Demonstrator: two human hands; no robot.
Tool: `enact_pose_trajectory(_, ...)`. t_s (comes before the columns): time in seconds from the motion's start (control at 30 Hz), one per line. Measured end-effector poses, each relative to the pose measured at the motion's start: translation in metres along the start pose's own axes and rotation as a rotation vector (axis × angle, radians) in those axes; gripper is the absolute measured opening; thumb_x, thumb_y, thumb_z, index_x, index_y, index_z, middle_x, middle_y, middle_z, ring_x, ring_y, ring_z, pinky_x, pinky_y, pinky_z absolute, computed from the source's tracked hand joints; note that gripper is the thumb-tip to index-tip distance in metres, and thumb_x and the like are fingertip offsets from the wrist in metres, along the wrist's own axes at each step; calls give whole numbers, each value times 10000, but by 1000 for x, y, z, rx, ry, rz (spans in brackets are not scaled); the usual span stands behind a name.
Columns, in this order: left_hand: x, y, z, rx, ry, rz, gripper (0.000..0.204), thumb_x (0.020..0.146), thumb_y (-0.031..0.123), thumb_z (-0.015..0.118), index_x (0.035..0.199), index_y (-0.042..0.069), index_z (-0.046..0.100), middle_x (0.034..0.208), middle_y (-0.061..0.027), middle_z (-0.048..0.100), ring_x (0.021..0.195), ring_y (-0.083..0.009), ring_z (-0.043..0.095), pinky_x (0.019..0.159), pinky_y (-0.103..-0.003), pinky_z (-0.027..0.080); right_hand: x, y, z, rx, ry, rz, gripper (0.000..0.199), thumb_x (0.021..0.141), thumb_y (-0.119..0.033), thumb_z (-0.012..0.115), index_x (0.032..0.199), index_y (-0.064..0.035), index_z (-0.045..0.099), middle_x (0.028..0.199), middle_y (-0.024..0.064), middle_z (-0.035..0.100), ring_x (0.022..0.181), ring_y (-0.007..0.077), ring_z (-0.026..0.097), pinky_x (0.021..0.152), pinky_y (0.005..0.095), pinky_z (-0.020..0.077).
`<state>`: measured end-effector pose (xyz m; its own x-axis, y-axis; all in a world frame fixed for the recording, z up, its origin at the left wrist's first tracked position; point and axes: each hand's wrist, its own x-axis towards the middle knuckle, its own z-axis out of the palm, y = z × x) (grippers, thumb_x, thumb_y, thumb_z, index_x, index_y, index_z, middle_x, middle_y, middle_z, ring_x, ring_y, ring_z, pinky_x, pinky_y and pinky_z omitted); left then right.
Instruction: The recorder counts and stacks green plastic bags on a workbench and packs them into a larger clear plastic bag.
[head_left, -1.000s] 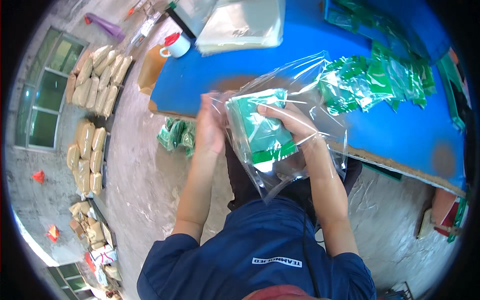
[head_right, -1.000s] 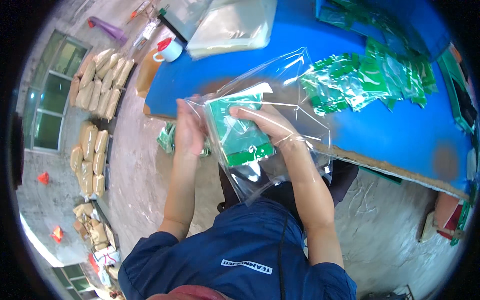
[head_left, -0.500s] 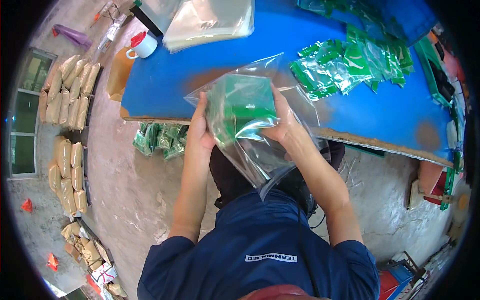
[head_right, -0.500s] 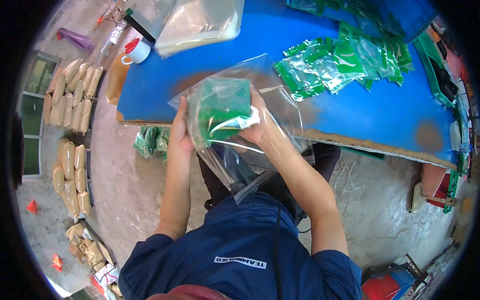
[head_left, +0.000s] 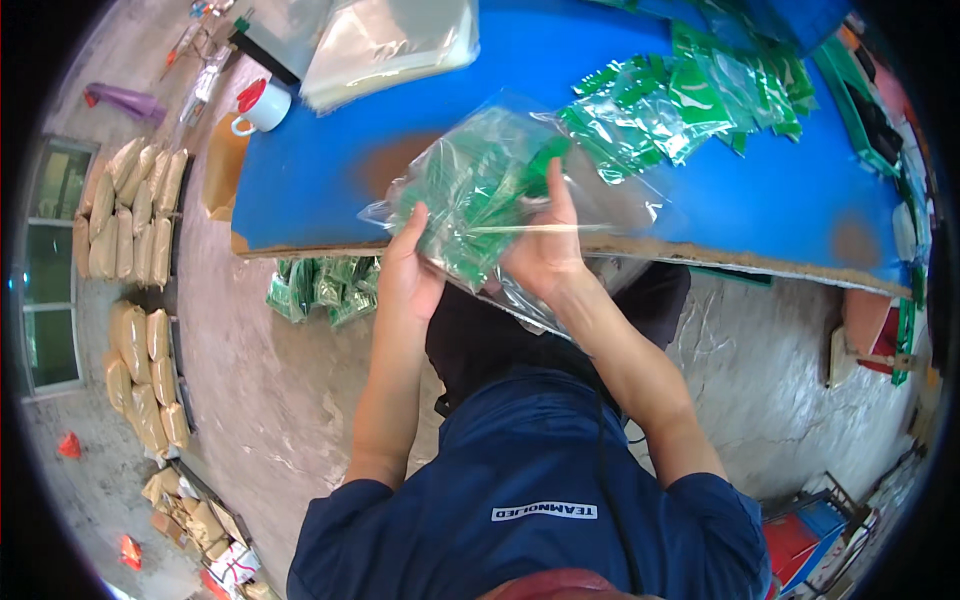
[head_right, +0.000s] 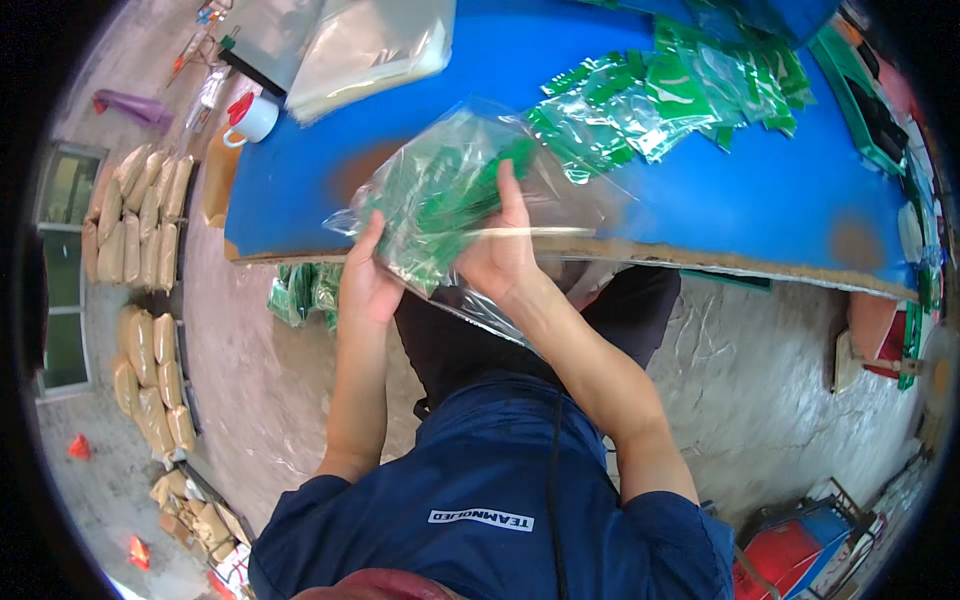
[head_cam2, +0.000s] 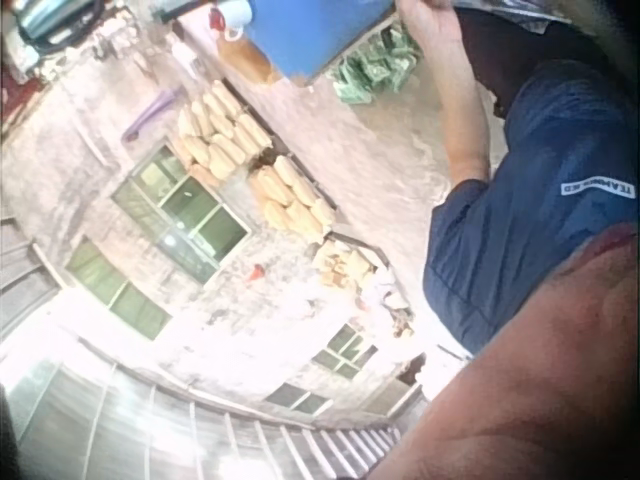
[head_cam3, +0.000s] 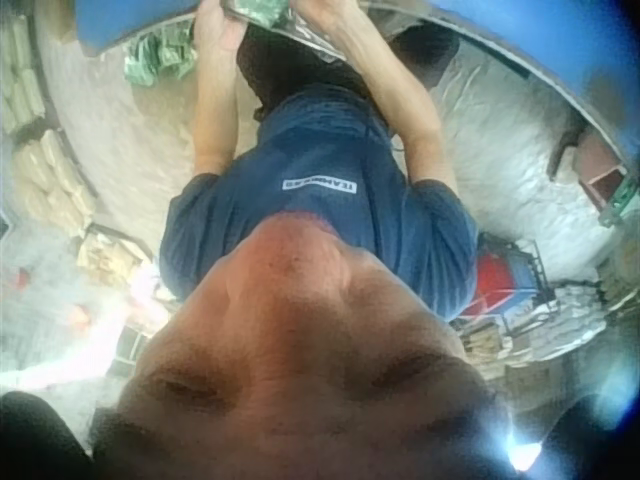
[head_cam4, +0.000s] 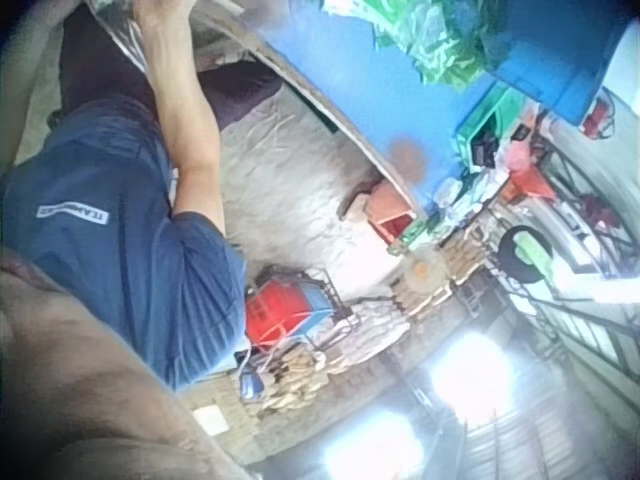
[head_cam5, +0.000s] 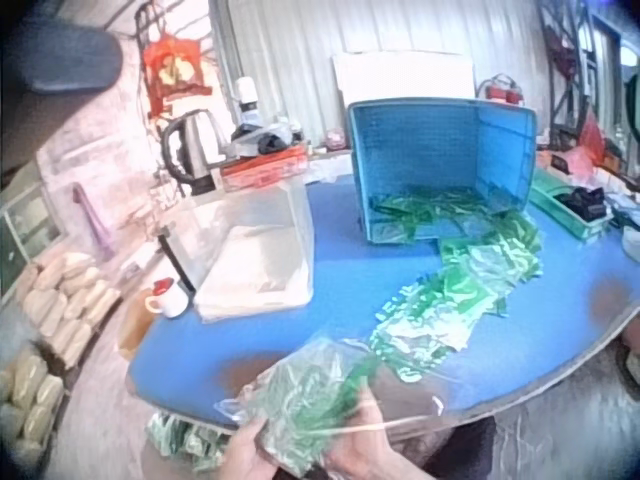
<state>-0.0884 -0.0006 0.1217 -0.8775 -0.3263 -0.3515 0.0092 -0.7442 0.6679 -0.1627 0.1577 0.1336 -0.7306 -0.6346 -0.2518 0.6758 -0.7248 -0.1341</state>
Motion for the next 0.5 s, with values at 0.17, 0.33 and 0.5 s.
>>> enact_pose_trajectory(0.17, -13, 16, 8, -165, -156, -11, 509, 984, 367, 605, 1356, 33, 508, 1341, -111, 582, 1230, -266, 557, 1047, -469, 449, 14, 6, -2, 78, -57, 142, 634, 928, -505, 634, 1381, -81, 504, 1381, 122, 545, 1276, 313, 504, 1110, 508, 360)
enact_pose_trajectory(0.33, -1, 20, -18, -214, 61, 17, 496, 994, 348, 572, 1348, 6, 509, 1349, -157, 576, 1234, -310, 556, 1052, -494, 447, 26, 21, -3, -44, -17, 273, 489, 995, -383, 563, 1374, -80, 506, 1386, 114, 542, 1280, 276, 509, 1121, 510, 351)
enact_pose_trajectory(0.5, -3, 18, -55, -201, 204, -76, 385, 983, 179, 597, 1313, -10, 535, 1314, -162, 602, 1197, -322, 583, 1040, -492, 463, -6, 3, -3, -382, 90, 293, 505, 1060, -394, 408, 1430, -51, 411, 1377, 156, 535, 1280, 282, 516, 1091, 505, 403)
